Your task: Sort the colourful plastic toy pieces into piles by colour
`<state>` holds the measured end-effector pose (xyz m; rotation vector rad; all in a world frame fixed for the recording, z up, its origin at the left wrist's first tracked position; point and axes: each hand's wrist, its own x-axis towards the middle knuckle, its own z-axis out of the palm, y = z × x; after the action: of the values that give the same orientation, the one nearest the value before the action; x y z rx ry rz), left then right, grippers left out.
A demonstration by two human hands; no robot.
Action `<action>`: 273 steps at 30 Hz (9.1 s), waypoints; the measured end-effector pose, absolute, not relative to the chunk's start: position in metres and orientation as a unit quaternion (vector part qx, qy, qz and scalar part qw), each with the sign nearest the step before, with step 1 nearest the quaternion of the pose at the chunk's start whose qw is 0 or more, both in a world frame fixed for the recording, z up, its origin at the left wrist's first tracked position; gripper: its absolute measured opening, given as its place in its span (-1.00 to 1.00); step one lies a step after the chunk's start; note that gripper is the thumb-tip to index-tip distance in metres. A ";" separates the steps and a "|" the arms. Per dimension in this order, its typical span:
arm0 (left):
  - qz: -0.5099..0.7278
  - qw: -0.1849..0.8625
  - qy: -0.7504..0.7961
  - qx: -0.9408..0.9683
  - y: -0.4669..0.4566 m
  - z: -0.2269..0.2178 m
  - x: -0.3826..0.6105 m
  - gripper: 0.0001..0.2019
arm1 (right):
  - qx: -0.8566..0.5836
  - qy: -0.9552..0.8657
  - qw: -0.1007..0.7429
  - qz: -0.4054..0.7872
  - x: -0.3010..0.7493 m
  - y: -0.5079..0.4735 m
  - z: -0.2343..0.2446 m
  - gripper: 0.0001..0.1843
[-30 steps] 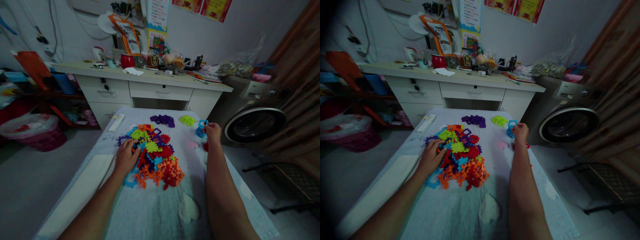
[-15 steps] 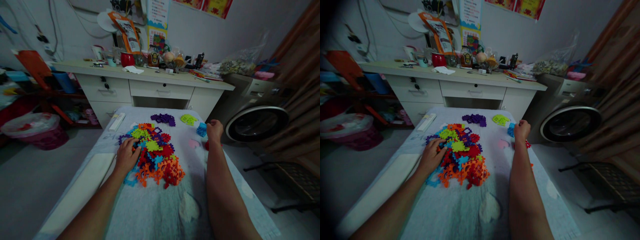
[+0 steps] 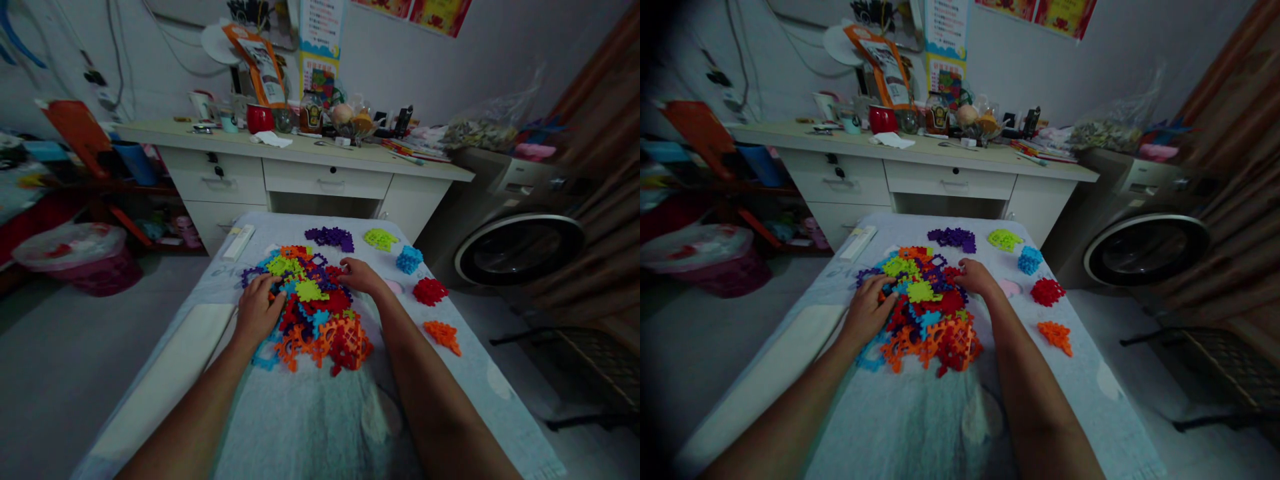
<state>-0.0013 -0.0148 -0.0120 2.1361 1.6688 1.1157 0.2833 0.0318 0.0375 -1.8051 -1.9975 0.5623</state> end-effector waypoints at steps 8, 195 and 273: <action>0.379 0.103 0.565 0.726 -0.015 -0.012 -0.001 -0.67 | -0.629 -0.684 0.249 0.272 0.294 0.030 0.043 -0.87; 0.366 0.103 0.525 0.762 -0.011 -0.012 -0.003 -0.59 | -0.839 -0.445 0.279 -0.141 0.430 -0.101 0.057 -0.80; 0.442 0.147 0.560 0.685 -0.019 -0.003 0.000 -0.67 | -0.604 -0.712 0.276 0.228 0.253 0.069 0.041 -0.78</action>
<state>0.0000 -0.0189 -0.0030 1.9712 1.6118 1.2715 0.2533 0.0687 0.0413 -1.6226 -1.9134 0.6122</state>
